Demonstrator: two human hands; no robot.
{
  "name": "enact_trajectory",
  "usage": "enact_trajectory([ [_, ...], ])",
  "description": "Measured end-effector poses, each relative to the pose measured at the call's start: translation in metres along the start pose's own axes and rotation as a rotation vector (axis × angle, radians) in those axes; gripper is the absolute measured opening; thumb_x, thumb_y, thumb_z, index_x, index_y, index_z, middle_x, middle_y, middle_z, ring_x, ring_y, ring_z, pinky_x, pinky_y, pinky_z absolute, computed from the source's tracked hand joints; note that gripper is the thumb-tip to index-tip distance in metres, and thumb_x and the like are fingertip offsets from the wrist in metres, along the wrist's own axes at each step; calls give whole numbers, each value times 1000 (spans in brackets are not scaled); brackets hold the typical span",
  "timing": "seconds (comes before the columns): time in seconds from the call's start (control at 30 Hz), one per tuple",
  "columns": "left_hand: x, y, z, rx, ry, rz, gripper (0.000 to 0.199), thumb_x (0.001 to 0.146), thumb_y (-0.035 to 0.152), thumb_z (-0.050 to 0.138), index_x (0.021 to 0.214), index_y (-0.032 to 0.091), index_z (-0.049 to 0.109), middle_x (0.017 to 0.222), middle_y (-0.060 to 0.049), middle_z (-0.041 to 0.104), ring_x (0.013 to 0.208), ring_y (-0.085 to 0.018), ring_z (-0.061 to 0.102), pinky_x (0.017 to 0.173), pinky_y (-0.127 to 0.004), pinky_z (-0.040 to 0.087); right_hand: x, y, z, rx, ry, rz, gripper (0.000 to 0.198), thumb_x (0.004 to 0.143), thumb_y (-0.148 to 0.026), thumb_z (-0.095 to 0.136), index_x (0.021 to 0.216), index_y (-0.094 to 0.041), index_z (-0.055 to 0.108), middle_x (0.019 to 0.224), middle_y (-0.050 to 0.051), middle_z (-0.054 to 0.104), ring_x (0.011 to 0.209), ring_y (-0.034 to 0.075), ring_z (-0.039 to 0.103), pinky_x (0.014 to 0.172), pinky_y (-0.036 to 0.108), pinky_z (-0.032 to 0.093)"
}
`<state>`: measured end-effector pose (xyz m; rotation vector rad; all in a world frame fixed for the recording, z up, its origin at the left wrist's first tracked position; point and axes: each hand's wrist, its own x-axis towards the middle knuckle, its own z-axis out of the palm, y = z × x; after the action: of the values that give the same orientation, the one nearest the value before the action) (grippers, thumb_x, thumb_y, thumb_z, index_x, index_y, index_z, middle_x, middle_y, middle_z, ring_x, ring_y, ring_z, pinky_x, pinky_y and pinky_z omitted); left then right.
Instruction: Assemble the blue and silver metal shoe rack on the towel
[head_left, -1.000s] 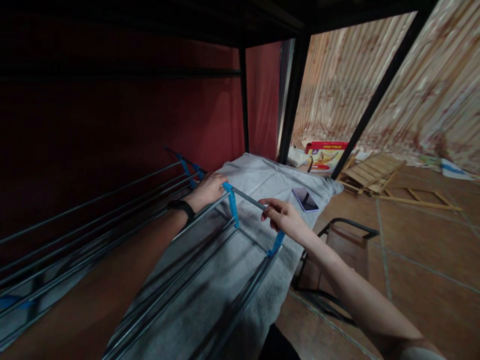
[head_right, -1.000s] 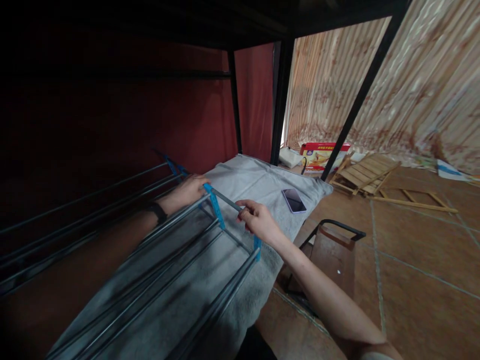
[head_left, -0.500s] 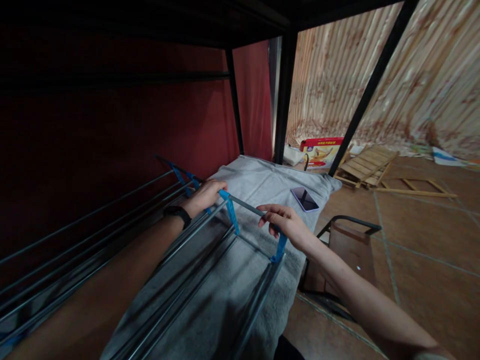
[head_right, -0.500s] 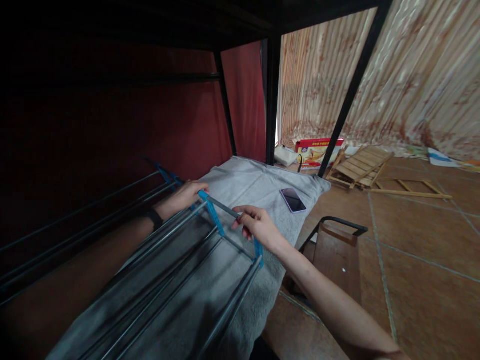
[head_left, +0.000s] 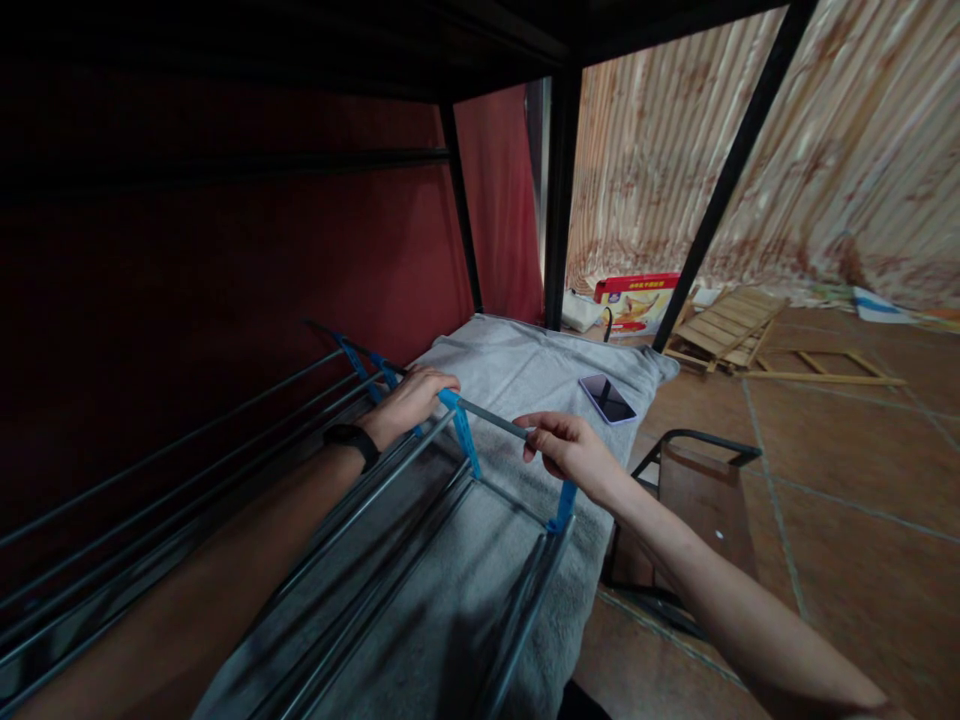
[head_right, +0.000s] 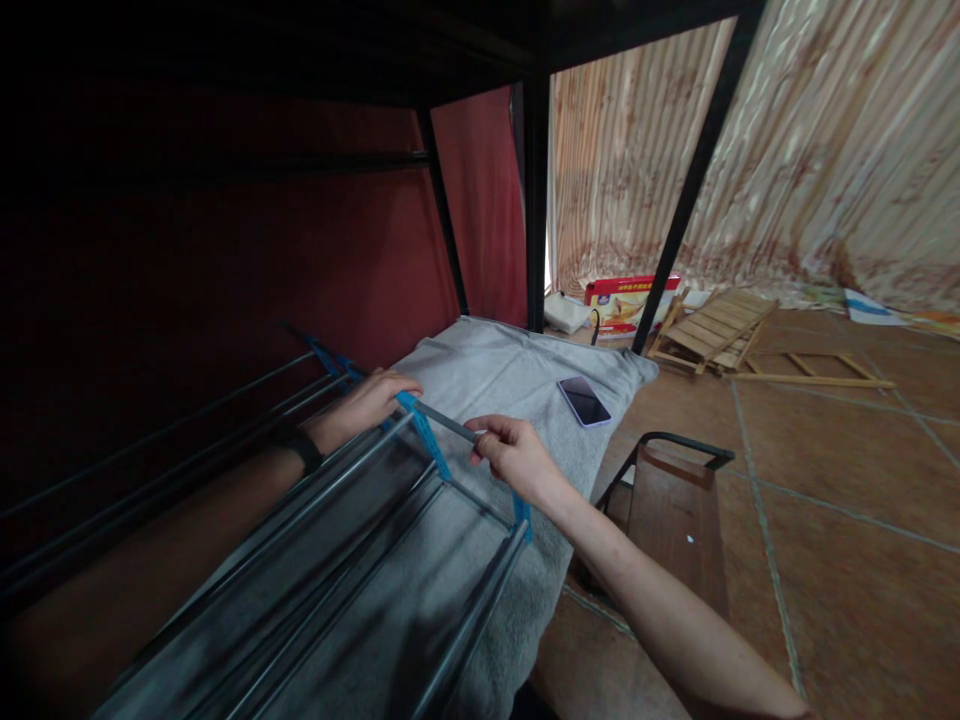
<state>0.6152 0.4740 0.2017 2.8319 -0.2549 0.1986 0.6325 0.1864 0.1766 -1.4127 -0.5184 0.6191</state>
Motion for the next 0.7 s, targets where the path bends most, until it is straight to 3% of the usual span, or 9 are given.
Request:
enact_trajectory([
  [0.17, 0, 1, 3, 161, -8, -21, 21, 78, 14, 48, 88, 20, 66, 81, -4, 66, 81, -20, 59, 76, -29, 43, 2, 2, 2, -7, 40, 7, 37, 74, -40, 62, 100, -14, 70, 61, -1, 63, 38, 7, 34, 39, 22, 22],
  [0.23, 1, 4, 4, 228, -30, -44, 18, 79, 13, 47, 84, 20, 62, 78, -4, 65, 76, -21, 58, 71, -30, 41, 2, 2, 3, -7, 88, -3, 37, 77, -45, 60, 94, -14, 71, 65, 1, 66, 43, 9, 41, 41, 23, 29],
  [0.33, 2, 9, 4, 292, -52, -87, 13, 82, 13, 48, 80, 20, 58, 73, -5, 64, 71, -21, 57, 67, -32, 38, 1, 2, 6, -1, 199, -91, 37, 80, -49, 57, 88, -16, 73, 84, 6, 73, 66, 14, 59, 56, 24, 45],
  [0.43, 3, 11, 6, 317, -50, -99, 12, 85, 14, 48, 81, 20, 58, 75, -5, 65, 73, -21, 59, 69, -32, 39, -1, 1, 10, 70, 230, -109, 44, 81, -56, 55, 86, -16, 74, 96, 8, 74, 74, 16, 62, 65, 28, 49],
  [0.7, 4, 3, 16, 418, -12, -81, 18, 95, 17, 42, 93, 20, 60, 82, -8, 68, 81, -24, 61, 81, -34, 42, -2, 1, 13, 122, 269, 4, 56, 83, -65, 52, 77, -13, 72, 63, 8, 68, 52, 15, 56, 54, 28, 44],
])
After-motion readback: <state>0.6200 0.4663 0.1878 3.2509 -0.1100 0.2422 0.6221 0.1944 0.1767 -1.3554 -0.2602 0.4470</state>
